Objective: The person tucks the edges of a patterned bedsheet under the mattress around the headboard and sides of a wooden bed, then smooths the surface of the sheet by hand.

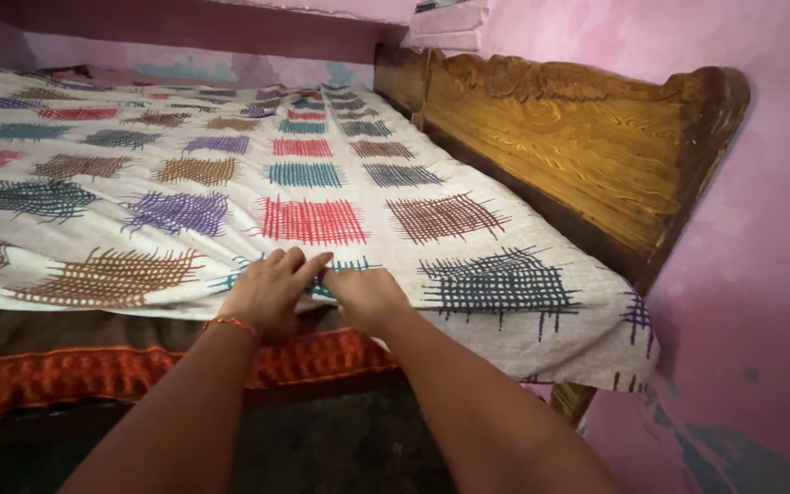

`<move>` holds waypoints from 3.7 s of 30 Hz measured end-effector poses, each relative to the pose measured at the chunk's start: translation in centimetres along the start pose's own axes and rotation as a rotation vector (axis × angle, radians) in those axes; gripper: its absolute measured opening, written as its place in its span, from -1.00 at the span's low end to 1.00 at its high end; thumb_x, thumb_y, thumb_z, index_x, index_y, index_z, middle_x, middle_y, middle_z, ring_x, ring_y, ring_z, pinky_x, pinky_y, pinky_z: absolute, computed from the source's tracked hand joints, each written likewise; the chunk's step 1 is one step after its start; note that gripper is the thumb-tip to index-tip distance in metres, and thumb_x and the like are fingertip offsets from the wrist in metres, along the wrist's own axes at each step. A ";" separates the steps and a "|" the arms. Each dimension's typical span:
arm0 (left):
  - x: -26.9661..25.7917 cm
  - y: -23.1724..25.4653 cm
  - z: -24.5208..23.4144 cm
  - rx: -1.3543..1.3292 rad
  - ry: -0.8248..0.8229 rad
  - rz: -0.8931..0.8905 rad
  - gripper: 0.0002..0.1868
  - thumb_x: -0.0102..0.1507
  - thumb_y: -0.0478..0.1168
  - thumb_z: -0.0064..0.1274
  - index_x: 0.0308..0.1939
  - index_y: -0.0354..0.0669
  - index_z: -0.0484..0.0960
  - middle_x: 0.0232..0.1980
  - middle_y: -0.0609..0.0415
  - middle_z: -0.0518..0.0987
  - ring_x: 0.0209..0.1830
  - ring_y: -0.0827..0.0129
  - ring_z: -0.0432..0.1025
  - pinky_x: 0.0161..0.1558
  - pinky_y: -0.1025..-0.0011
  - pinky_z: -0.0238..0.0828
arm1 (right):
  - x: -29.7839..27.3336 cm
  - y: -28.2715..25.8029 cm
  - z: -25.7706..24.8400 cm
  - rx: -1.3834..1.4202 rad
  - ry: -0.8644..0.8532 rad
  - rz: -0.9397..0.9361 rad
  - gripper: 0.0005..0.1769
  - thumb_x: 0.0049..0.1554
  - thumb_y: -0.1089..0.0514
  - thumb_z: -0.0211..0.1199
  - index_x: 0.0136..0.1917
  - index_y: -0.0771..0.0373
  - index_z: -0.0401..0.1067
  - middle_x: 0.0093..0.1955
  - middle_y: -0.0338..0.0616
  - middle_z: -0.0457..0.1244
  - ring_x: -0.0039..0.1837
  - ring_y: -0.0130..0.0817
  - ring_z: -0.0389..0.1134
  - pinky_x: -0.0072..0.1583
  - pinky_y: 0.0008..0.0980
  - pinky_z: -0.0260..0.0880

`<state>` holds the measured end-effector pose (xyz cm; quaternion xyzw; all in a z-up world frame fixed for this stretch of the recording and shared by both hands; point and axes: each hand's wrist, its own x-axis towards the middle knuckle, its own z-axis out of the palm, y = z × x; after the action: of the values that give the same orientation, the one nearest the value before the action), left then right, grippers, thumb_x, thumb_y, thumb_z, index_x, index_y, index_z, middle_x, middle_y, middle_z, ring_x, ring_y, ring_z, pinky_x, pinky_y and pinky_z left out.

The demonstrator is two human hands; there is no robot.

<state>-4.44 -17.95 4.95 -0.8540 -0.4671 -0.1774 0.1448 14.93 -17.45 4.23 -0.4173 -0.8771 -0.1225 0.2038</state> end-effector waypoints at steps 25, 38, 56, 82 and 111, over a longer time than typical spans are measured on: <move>-2.3 1.7 2.6 0.354 0.315 -0.146 -0.38 0.26 -0.12 0.11 0.43 0.17 0.38 0.26 0.12 0.48 0.21 0.21 0.40 0.11 0.13 0.40 | -2.0 2.3 2.5 0.034 0.231 -0.023 -0.77 -0.12 0.20 0.17 -0.16 0.15 0.55 -0.11 0.00 0.42 -0.05 0.07 0.43 0.04 0.05 0.42; -7.9 -10.3 3.5 -0.264 -0.315 -0.665 -0.75 0.21 -0.14 0.13 -0.06 0.03 0.75 -0.07 -0.11 0.72 -0.16 0.08 0.66 0.02 0.20 0.58 | -2.5 2.3 6.2 -0.061 0.258 -0.194 -0.90 -0.02 0.24 0.18 -0.18 0.12 0.45 -0.18 -0.13 0.37 -0.06 -0.03 0.43 -0.10 0.00 0.39; -0.4 5.6 5.3 -0.086 -0.390 -0.144 -0.55 0.14 -0.07 0.14 0.14 0.10 0.63 0.12 -0.03 0.64 0.17 0.04 0.52 0.19 0.12 0.46 | -9.7 3.0 -0.4 -0.151 0.404 -0.142 -0.76 -0.24 0.35 0.17 -0.22 0.22 0.35 -0.21 -0.06 0.22 -0.08 0.01 0.31 -0.11 -0.01 0.26; 1.5 8.4 4.2 -0.141 -0.582 -0.157 -0.40 0.09 0.37 0.09 -0.01 0.10 0.74 0.04 -0.02 0.68 0.11 0.06 0.55 0.17 0.16 0.48 | -21.6 11.3 0.2 0.020 0.017 0.124 -0.74 -0.05 -0.02 0.32 -0.18 0.19 0.48 -0.21 0.06 0.31 -0.06 0.12 0.36 -0.05 0.11 0.31; 13.9 28.0 9.4 -0.267 -0.292 0.037 -0.43 0.11 -0.21 0.32 0.20 0.07 0.54 0.30 0.05 0.43 0.39 0.10 0.27 0.24 0.02 0.33 | -22.6 25.1 -2.9 -0.253 -0.094 0.718 -0.23 -0.07 0.15 0.26 0.44 0.11 0.27 0.40 0.11 0.19 0.35 0.12 0.26 0.34 -0.07 0.28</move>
<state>27.88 -18.31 0.36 -0.8907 -0.4397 -0.1094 -0.0360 48.18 -18.35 -2.50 -0.7250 -0.6614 -0.1312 0.1401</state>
